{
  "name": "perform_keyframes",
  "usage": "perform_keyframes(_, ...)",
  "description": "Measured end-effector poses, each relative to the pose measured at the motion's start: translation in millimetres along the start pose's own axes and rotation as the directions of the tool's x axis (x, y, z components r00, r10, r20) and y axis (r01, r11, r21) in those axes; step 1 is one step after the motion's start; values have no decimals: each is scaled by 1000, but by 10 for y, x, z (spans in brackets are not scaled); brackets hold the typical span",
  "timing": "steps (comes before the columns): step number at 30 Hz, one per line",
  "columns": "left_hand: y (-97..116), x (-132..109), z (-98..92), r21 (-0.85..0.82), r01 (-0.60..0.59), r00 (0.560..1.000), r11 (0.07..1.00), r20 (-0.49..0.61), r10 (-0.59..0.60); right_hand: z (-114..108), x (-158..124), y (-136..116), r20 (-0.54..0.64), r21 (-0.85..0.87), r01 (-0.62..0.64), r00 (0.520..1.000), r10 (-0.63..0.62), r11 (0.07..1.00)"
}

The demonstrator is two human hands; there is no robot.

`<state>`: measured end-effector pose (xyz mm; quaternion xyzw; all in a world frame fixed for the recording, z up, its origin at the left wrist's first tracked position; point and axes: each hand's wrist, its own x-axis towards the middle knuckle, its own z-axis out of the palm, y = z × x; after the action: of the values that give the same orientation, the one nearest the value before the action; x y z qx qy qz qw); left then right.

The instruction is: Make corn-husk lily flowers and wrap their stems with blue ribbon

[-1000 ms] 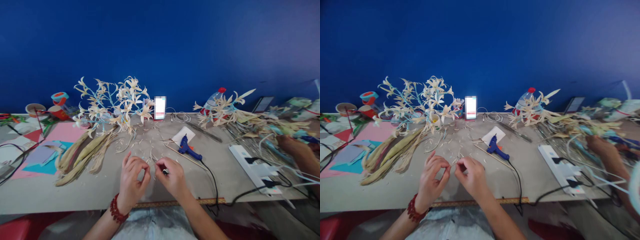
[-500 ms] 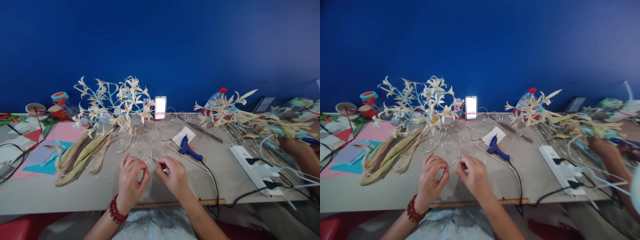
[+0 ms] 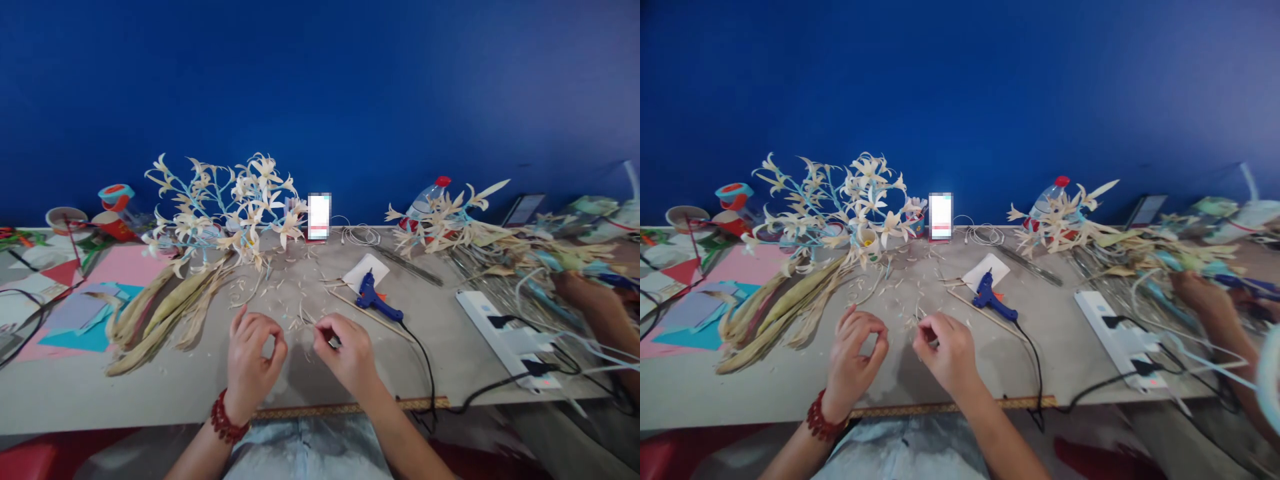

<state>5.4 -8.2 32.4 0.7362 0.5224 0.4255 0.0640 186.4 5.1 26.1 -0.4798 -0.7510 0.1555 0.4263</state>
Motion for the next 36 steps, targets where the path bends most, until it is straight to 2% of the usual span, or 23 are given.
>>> perform_keyframes(2, 14, 21, -21, 2, -1, 1000, 1000, 4, 1, -20, -5, 5, 0, 11, 2, 1000, -2, 1000)
perform_keyframes(7, 170, 108, 19, -36, -69, 993, 997, 95, 72, -5, -21, -55, 19, -22, 69, 997, -69, 997)
perform_keyframes(11, 151, 99, 75, -35, -56, 995, 998, 78, 58, 2, -25, -44, 2, -47, 92, 996, -92, 995)
perform_keyframes(16, 14, 40, 34, 6, 13, 1000, 1000, 4, -13, -37, -35, 13, -60, -22, 45, 997, -46, 999)
perform_keyframes(21, 102, 55, 15, -38, -38, 995, 999, 95, 42, -22, -44, -17, 4, -2, 34, 999, -34, 999)
perform_keyframes(25, 152, 44, 62, -43, -34, 996, 999, 83, 38, 11, -40, -37, 24, -13, 42, 999, -42, 999)
perform_keyframes(32, 19, -19, 79, 36, -7, 1000, 999, 24, 6, 10, -49, 50, -3, -68, 21, 1000, -21, 997)
perform_keyframes(36, -99, -55, 76, 46, 5, 1000, 999, -10, -5, -22, 228, 242, 38, -147, -26, 999, 32, 989)
